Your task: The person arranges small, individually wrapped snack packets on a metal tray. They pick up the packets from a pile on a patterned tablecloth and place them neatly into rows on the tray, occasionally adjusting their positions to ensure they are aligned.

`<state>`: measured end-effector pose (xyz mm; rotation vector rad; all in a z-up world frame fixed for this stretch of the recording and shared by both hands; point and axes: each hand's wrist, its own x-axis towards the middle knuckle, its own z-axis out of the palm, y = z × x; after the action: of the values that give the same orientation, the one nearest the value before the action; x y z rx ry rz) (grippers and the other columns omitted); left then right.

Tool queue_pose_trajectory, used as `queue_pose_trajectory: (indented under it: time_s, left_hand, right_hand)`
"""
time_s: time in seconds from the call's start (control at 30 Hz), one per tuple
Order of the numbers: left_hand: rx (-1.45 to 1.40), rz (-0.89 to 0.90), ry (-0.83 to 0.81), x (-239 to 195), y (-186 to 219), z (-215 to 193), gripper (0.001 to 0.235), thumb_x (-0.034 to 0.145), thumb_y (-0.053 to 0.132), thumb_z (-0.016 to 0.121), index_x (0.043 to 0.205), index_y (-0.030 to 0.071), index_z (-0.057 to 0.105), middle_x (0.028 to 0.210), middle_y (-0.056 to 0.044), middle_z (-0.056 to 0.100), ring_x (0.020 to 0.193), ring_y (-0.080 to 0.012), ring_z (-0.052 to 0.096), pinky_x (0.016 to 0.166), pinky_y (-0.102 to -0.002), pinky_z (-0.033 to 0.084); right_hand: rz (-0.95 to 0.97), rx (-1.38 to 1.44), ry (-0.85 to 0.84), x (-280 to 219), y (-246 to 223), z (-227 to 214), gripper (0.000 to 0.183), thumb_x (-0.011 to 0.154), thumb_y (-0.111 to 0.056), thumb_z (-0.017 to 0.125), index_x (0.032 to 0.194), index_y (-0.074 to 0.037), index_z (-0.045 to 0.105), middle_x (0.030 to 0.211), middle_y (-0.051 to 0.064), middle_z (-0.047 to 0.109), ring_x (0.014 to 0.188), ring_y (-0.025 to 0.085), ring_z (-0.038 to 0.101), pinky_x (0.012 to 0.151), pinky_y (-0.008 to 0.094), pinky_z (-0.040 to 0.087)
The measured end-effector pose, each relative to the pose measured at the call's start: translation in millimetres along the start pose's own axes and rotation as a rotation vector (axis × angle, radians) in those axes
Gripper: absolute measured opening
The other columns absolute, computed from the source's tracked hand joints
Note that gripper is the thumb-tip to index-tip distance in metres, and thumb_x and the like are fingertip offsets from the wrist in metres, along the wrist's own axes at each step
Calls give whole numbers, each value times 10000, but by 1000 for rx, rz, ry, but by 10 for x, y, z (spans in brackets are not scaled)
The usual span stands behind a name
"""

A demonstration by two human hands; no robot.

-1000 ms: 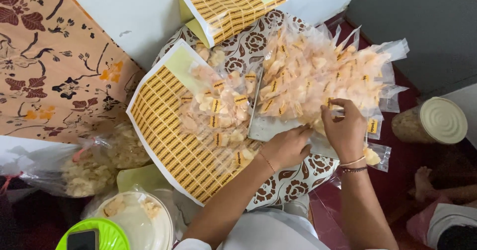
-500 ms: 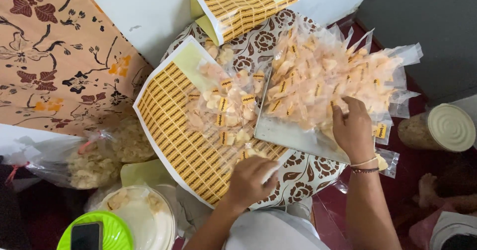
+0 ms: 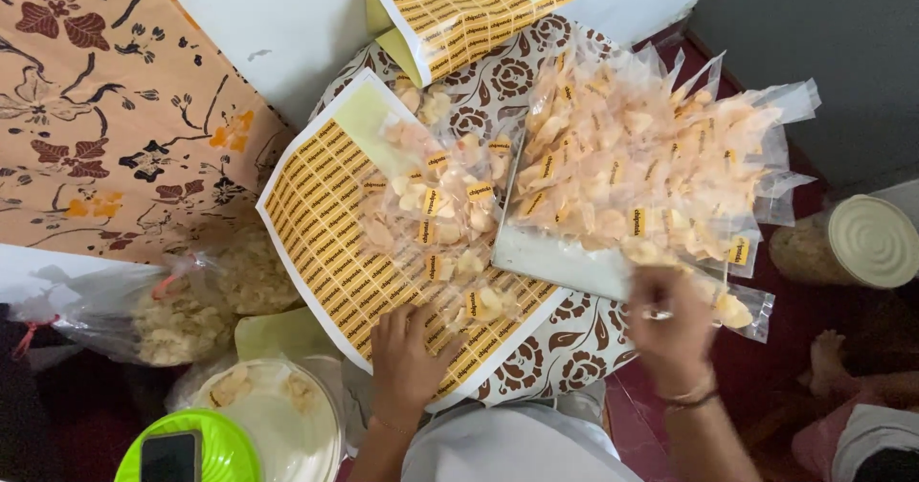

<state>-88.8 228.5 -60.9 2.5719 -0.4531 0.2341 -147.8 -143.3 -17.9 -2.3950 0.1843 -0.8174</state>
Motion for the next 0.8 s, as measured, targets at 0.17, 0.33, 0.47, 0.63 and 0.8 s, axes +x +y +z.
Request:
queue_pose_trajectory:
  time_s: [0.17, 0.33, 0.47, 0.63, 0.8]
  left_hand:
    - [-46, 22, -59, 43, 66, -27, 454, 934, 409, 890, 1261, 119, 766, 1172, -46, 711, 1086, -254, 664, 1017, -454, 507]
    - [23, 181, 31, 35, 101, -137, 218, 983, 209, 821, 1188, 140, 794, 1173, -1, 758, 1001, -198, 666, 924, -403, 486]
    - [24, 288, 62, 10, 139, -249, 234, 964, 138, 821, 1193, 93, 811, 1104, -6, 721, 947, -190, 644, 888, -388, 491]
    - [-55, 346, 240, 12, 254, -428, 232, 862, 13, 883, 1083, 62, 834, 1100, -2, 771, 863, -191, 672, 843, -380, 542]
    - [-265, 445, 323, -48, 234, -269, 236, 822, 20, 928, 1034, 89, 847, 1225, -5, 760, 897, -181, 709, 756, -347, 612]
  right_hand:
    - [-152, 110, -387, -92, -908, 420, 374, 853, -83, 874, 1218, -96, 793, 1203, 63, 780, 1028, 213, 746, 893, 326, 635]
    - [-194, 72, -571, -141, -1105, 575, 488, 915, -205, 843, 1381, -115, 730, 1529, 97, 670, 1338, 318, 674, 1104, 433, 562]
    - [-213, 29, -752, -188, -1005, 634, 524, 983, -315, 806, 1434, -86, 668, 1628, 187, 584, 1414, 382, 620, 1128, 478, 537]
    - [-103, 134, -819, -172, -1042, 576, 505, 938, -315, 866, 1355, -74, 713, 1622, 180, 618, 1411, 384, 639, 1139, 464, 540]
    - [412, 515, -1003, -11, -1158, 424, 607, 919, -115, 867, 1469, -141, 610, 1064, 15, 894, 692, 101, 676, 624, 258, 541]
